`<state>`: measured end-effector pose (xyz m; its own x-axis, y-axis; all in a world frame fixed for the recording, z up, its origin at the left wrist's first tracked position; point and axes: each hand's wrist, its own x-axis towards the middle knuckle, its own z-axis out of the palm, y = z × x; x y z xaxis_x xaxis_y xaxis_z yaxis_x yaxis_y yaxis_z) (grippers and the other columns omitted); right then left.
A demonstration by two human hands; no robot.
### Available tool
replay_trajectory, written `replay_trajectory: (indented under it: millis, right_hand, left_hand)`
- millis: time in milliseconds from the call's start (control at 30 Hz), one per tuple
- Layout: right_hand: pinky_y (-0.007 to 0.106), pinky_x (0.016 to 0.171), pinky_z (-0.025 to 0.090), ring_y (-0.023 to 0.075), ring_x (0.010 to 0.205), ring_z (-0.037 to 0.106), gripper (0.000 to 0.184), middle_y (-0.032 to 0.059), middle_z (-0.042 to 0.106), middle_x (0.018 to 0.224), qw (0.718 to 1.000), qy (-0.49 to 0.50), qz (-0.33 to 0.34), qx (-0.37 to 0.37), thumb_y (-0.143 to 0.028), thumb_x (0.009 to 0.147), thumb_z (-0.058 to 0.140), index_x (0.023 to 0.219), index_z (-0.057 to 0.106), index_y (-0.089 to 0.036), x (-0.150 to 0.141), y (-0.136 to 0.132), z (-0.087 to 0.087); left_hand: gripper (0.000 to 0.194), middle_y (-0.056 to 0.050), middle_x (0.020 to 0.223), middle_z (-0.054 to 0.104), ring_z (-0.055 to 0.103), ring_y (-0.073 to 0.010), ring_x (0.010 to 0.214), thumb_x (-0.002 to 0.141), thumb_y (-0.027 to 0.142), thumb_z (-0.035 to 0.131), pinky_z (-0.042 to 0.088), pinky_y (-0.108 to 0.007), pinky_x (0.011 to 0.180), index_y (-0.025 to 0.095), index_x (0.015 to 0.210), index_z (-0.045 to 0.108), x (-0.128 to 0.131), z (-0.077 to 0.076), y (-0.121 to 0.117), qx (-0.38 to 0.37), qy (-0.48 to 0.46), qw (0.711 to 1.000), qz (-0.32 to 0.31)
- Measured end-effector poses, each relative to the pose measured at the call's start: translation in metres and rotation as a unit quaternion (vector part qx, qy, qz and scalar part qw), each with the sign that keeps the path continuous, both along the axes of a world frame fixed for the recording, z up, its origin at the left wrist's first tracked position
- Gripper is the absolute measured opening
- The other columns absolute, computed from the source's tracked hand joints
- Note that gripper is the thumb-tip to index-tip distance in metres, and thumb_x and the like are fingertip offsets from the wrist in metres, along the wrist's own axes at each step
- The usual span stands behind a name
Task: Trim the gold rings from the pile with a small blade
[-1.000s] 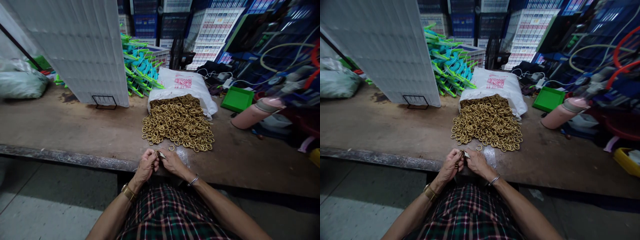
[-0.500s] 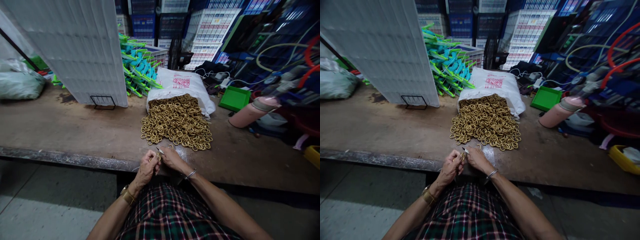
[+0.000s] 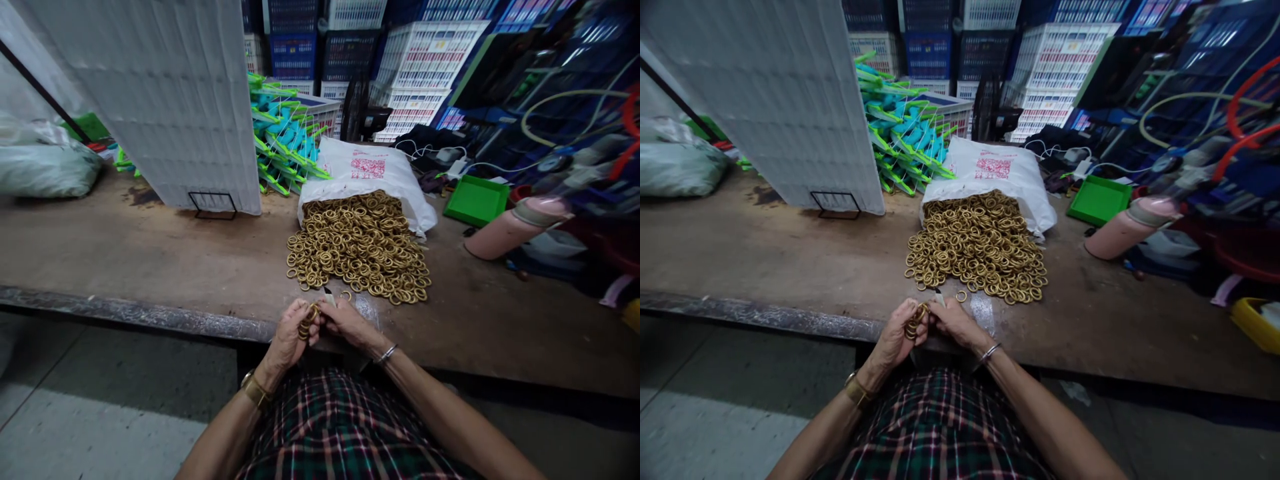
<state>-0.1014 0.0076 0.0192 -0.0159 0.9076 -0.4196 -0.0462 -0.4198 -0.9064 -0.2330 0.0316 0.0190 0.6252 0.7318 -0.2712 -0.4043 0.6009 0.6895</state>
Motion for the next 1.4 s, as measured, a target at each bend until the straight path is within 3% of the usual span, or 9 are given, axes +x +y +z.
replay_trajectory:
  millis: [300, 533, 700, 833, 967, 1067, 1167, 1267, 1400]
  right_hand:
    - [0.018, 0.045, 0.027, 0.0064, 0.047, 0.035, 0.015, -0.006, 0.047, 0.058, 0.991, -0.11, -0.025, 0.066, -0.033, 0.075, 0.048, 0.073, 0.048, -0.019, 0.004, 0.003, -0.007]
    - [0.022, 0.055, 0.032, 0.0106, 0.058, 0.043, 0.014, -0.003, 0.049, 0.062, 0.932, -0.302, -0.014, 0.2, -0.027, 0.08, 0.043, 0.072, 0.051, -0.018, 0.008, 0.003, 0.002]
    - [0.023, 0.058, 0.033, 0.0118, 0.06, 0.045, 0.012, -0.001, 0.053, 0.066, 0.903, -0.366, 0.021, 0.225, -0.025, 0.082, 0.043, 0.08, 0.052, -0.019, 0.006, -0.002, 0.005]
    - [0.022, 0.057, 0.032, 0.0113, 0.06, 0.045, 0.014, -0.0023, 0.05, 0.065, 0.922, -0.326, 0.01, 0.207, -0.028, 0.083, 0.042, 0.077, 0.05, -0.018, 0.003, -0.002, 0.007]
    - [0.021, 0.052, 0.03, 0.0097, 0.055, 0.039, 0.024, -0.005, 0.042, 0.058, 0.951, -0.261, 0.008, 0.167, -0.035, 0.084, 0.041, 0.065, 0.043, -0.019, 0.002, 0.001, 0.005]
    - [0.021, 0.051, 0.028, 0.0091, 0.054, 0.037, 0.026, -0.0056, 0.04, 0.056, 0.959, -0.243, 0.015, 0.147, -0.036, 0.082, 0.042, 0.062, 0.041, -0.019, 0.004, 0.003, -0.001]
    - [0.021, 0.051, 0.028, 0.009, 0.055, 0.036, 0.025, -0.0057, 0.039, 0.057, 0.963, -0.23, 0.003, 0.14, -0.037, 0.081, 0.043, 0.063, 0.042, -0.019, 0.005, 0.004, -0.006]
    - [0.021, 0.05, 0.027, 0.009, 0.055, 0.036, 0.024, -0.0055, 0.039, 0.057, 0.963, -0.234, -0.007, 0.132, -0.035, 0.08, 0.044, 0.063, 0.043, -0.019, 0.006, 0.004, -0.007]
    - [0.02, 0.05, 0.027, 0.0088, 0.053, 0.037, 0.022, -0.0057, 0.041, 0.055, 0.963, -0.238, -0.016, 0.123, -0.033, 0.079, 0.045, 0.062, 0.044, -0.019, 0.006, 0.005, -0.006]
  left_hand:
    - [0.034, 0.002, 0.064, 0.056, 0.047, -0.0051, 0.047, 0.068, 0.043, 0.067, 0.033, -0.014, 0.039, 0.016, 0.078, 0.048, -0.002, -0.007, 0.001, -0.047, 0.065, 0.996, 0.036]
    - [0.035, 0.003, 0.069, 0.056, 0.049, -0.0057, 0.051, 0.064, 0.036, 0.071, 0.033, -0.014, 0.04, 0.018, 0.079, 0.045, -0.004, -0.003, 0.002, -0.044, 0.064, 0.996, 0.037]
    - [0.034, 0.003, 0.068, 0.053, 0.047, -0.0054, 0.05, 0.069, 0.042, 0.067, 0.032, -0.014, 0.039, 0.017, 0.083, 0.048, -0.004, -0.001, 0.0, -0.025, 0.06, 0.998, -0.011]
    - [0.032, 0.005, 0.059, 0.049, 0.043, -0.0048, 0.044, 0.071, 0.045, 0.063, 0.033, -0.015, 0.038, 0.017, 0.078, 0.048, -0.002, -0.005, -0.001, 0.07, 0.131, 0.989, 0.018]
    - [0.029, 0.006, 0.053, 0.047, 0.041, -0.0048, 0.041, 0.073, 0.044, 0.06, 0.033, -0.016, 0.038, 0.017, 0.073, 0.05, 0.0, -0.009, -0.001, 0.198, 0.25, 0.947, 0.048]
    - [0.026, 0.007, 0.053, 0.046, 0.039, -0.004, 0.041, 0.076, 0.041, 0.057, 0.032, -0.016, 0.039, 0.017, 0.071, 0.05, 0.0, -0.01, -0.001, 0.23, 0.259, 0.937, 0.041]
    - [0.026, 0.008, 0.051, 0.043, 0.035, -0.0035, 0.038, 0.076, 0.042, 0.057, 0.03, -0.016, 0.037, 0.017, 0.074, 0.049, -0.001, -0.008, -0.002, 0.186, 0.221, 0.957, 0.005]
    - [0.029, 0.008, 0.055, 0.044, 0.034, -0.0033, 0.038, 0.074, 0.043, 0.06, 0.027, -0.015, 0.036, 0.019, 0.081, 0.046, -0.003, -0.004, -0.002, 0.092, 0.145, 0.985, -0.035]
    - [0.032, 0.007, 0.059, 0.047, 0.035, -0.0024, 0.039, 0.073, 0.043, 0.062, 0.025, -0.014, 0.036, 0.019, 0.081, 0.044, -0.002, -0.001, -0.003, 0.002, 0.081, 0.996, -0.044]
